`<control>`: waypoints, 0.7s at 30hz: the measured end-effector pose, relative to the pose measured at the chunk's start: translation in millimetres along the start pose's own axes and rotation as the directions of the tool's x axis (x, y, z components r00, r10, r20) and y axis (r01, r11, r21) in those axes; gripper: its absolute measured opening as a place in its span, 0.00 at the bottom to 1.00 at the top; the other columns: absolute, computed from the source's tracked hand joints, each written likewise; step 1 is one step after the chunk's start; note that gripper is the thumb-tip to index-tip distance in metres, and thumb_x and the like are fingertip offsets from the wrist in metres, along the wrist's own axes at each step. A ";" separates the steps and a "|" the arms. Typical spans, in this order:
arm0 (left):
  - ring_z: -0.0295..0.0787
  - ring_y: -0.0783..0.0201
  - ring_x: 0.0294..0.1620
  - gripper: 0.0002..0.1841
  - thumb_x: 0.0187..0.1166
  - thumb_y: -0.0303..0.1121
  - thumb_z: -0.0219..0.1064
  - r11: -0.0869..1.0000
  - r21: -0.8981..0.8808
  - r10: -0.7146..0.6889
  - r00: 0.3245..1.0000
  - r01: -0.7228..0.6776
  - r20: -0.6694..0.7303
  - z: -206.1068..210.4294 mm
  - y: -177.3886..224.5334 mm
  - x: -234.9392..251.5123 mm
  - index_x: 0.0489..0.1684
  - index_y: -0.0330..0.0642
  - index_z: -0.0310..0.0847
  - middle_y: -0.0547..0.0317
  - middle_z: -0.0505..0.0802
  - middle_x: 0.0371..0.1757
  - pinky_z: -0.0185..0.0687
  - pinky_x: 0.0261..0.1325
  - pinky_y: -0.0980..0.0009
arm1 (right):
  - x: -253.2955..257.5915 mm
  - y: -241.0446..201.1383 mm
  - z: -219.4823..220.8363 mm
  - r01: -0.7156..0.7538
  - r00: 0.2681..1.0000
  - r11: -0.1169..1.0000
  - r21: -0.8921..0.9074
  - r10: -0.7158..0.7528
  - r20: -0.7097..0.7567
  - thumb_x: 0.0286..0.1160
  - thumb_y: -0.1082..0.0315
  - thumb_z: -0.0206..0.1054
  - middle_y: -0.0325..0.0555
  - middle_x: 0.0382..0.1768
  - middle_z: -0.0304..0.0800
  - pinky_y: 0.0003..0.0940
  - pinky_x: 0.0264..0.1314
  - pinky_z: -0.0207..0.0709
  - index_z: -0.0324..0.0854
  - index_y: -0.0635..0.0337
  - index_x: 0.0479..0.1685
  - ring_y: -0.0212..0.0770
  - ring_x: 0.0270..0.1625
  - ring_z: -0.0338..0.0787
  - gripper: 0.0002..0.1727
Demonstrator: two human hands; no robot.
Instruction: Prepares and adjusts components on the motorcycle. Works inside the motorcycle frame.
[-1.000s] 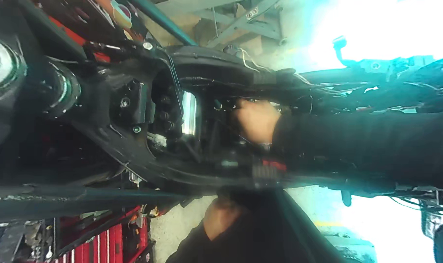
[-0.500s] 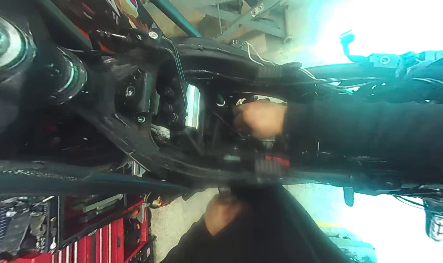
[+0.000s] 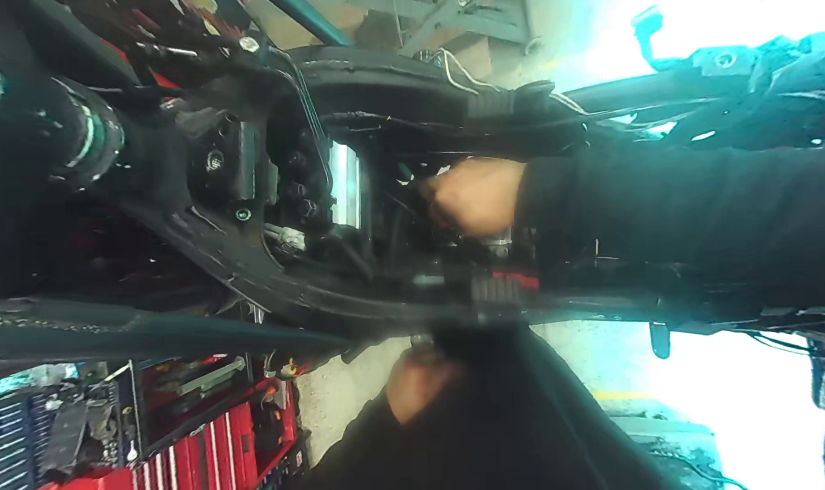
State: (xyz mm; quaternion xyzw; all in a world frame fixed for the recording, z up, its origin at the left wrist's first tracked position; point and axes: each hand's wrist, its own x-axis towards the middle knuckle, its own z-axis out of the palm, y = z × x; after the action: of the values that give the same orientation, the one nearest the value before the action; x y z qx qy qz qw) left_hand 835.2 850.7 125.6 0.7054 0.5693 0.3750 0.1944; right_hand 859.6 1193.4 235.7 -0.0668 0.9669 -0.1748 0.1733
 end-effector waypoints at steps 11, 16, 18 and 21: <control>0.92 0.59 0.35 0.08 0.82 0.28 0.67 0.999 -0.021 -0.038 0.999 0.039 0.013 -2.7 8.1 3.0 0.37 0.37 0.93 0.52 0.94 0.29 0.88 0.48 0.64 | -2.1 -27.9 5.8 -0.234 0.967 0.967 0.105 0.243 -0.083 0.66 0.68 0.75 0.56 0.32 0.86 0.66 0.35 0.78 0.82 0.60 0.28 0.63 0.40 0.89 0.08; 0.91 0.58 0.33 0.08 0.82 0.30 0.69 0.999 0.005 -0.049 0.999 0.049 0.003 -2.6 11.3 8.4 0.36 0.37 0.93 0.52 0.93 0.27 0.88 0.46 0.63 | 1.4 -18.3 15.7 -0.231 0.960 0.965 0.123 0.247 -0.134 0.67 0.65 0.75 0.58 0.34 0.84 0.69 0.33 0.75 0.78 0.59 0.27 0.66 0.39 0.88 0.11; 0.90 0.58 0.31 0.09 0.82 0.30 0.69 0.998 0.017 -0.062 0.998 0.062 0.001 -1.9 13.4 8.6 0.35 0.36 0.93 0.52 0.92 0.25 0.87 0.43 0.63 | 1.6 -25.2 15.2 -0.306 0.938 0.938 0.161 0.326 -0.119 0.61 0.66 0.78 0.61 0.36 0.86 0.72 0.33 0.73 0.81 0.58 0.25 0.69 0.41 0.88 0.11; 0.90 0.58 0.30 0.09 0.82 0.30 0.70 0.998 0.018 -0.060 0.998 0.060 -0.007 -1.3 13.2 8.8 0.34 0.36 0.93 0.52 0.91 0.24 0.88 0.43 0.64 | 1.8 -28.9 14.9 -0.355 0.920 0.921 0.163 0.375 -0.113 0.60 0.65 0.79 0.60 0.37 0.87 0.72 0.33 0.73 0.81 0.57 0.26 0.69 0.43 0.88 0.11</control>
State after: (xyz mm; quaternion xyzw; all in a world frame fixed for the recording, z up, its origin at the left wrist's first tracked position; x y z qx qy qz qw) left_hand 843.5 855.2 138.4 0.6885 0.5941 0.3662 0.1974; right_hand 865.2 1161.4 232.5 0.1399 0.9577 -0.2105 0.1378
